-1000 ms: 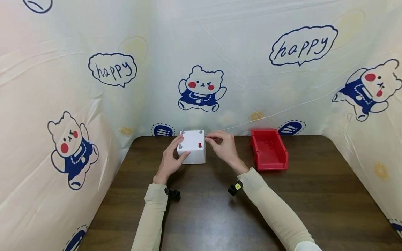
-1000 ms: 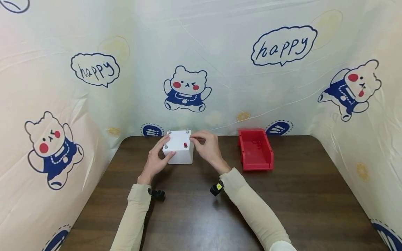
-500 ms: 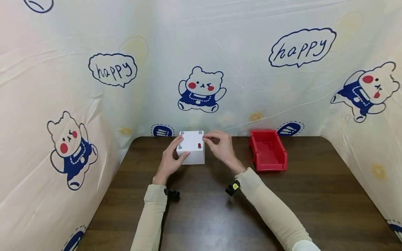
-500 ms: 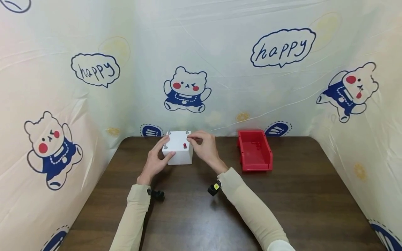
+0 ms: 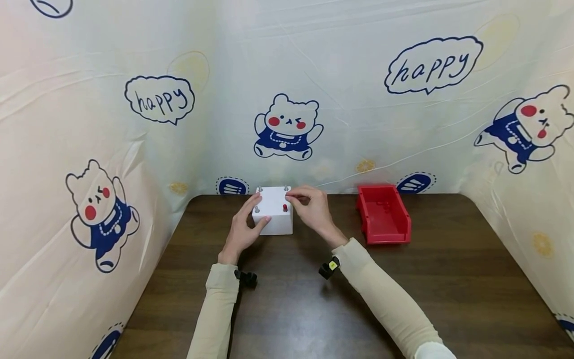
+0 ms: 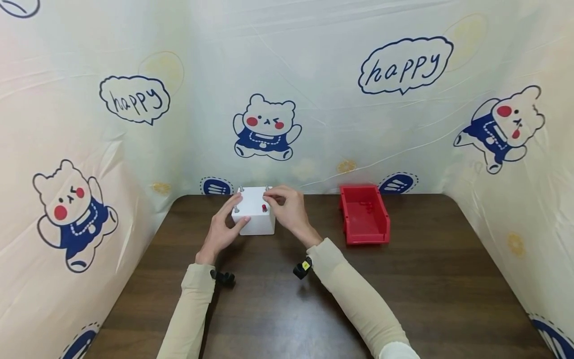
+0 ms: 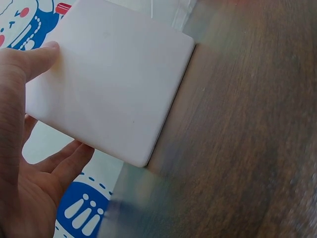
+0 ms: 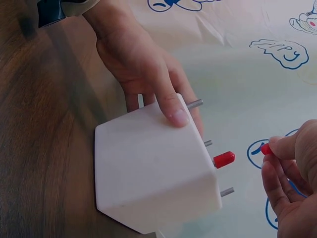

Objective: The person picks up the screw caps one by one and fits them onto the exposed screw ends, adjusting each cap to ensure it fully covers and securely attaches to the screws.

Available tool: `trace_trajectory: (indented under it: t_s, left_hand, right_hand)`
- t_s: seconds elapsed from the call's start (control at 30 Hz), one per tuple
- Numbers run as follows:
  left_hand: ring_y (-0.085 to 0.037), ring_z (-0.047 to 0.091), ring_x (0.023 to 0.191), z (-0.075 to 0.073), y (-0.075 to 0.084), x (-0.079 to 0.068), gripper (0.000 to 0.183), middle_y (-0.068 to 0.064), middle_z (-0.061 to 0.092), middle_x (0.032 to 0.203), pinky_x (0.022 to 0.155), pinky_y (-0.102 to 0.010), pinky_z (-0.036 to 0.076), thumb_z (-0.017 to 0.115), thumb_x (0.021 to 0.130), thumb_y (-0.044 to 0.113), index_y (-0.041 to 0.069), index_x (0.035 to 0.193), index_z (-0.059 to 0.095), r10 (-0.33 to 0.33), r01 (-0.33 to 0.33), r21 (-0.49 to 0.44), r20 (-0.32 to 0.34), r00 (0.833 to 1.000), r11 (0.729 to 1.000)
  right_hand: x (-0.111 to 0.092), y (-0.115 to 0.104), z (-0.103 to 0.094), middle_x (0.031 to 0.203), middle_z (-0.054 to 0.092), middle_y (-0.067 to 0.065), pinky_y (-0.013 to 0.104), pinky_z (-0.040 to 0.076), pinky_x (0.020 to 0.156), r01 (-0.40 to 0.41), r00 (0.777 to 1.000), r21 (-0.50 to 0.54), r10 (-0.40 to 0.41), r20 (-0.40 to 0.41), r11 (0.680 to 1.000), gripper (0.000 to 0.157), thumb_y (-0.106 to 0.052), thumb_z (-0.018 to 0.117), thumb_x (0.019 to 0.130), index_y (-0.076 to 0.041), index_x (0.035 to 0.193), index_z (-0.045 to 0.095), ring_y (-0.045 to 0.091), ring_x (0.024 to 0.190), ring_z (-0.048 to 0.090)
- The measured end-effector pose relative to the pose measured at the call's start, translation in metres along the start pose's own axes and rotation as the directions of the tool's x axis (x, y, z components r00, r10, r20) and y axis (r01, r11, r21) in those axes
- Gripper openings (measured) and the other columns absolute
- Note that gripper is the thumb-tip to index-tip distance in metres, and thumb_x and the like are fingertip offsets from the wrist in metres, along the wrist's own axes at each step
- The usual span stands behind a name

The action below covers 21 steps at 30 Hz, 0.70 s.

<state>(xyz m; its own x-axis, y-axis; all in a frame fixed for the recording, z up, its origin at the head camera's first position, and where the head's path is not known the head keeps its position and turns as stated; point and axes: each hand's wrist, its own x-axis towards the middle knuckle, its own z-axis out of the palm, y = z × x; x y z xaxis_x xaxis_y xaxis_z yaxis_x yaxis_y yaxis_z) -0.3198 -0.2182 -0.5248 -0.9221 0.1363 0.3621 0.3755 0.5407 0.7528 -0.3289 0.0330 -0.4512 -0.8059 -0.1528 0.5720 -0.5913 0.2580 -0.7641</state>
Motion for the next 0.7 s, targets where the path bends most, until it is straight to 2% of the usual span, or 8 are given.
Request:
trace_trajectory:
  t_s: [0.33, 0.57, 0.7]
  left_hand:
    - [-0.024, 0.036, 0.16, 0.0, 0.002, -0.001, 0.066, 0.007, 0.036, 0.173, 0.128, -0.058, 0.033, 0.076, 0.101, 0.037, 0.029, 0.16, 0.049, -0.001, 0.001, -0.01, -0.001, 1.0, 1.0]
    - [-0.024, 0.036, 0.159, 0.0, 0.001, 0.0, 0.066, 0.007, 0.037, 0.173, 0.128, -0.058, 0.033, 0.076, 0.101, 0.037, 0.029, 0.16, 0.05, 0.003, -0.003, -0.009, -0.005, 1.0, 1.0]
    - [-0.024, 0.036, 0.159, 0.001, 0.0, 0.001, 0.066, 0.007, 0.037, 0.173, 0.127, -0.057, 0.034, 0.076, 0.101, 0.038, 0.029, 0.16, 0.05, 0.006, -0.006, -0.004, -0.001, 1.0, 1.0]
  right_hand:
    - [0.0, -0.002, 0.005, 0.101, 0.081, 0.01, 0.032, 0.066, 0.083, 0.002, 1.0, 0.008, -0.002, 0.0, 1.0, 0.009, -0.006, 0.082, 0.094, -0.004, 0.103, 0.085, 0.023, 0.089, 0.076]
    - [0.002, -0.003, 0.012, 0.106, 0.08, 0.01, 0.032, 0.065, 0.086, -0.035, 0.999, 0.006, 0.035, 0.016, 0.999, 0.013, -0.007, 0.081, 0.095, -0.003, 0.107, 0.084, 0.023, 0.092, 0.076]
    - [0.002, -0.004, 0.016, 0.105, 0.08, 0.01, 0.034, 0.066, 0.083, -0.034, 0.999, 0.018, 0.034, 0.03, 0.999, 0.013, -0.007, 0.08, 0.096, -0.001, 0.106, 0.084, 0.022, 0.088, 0.076]
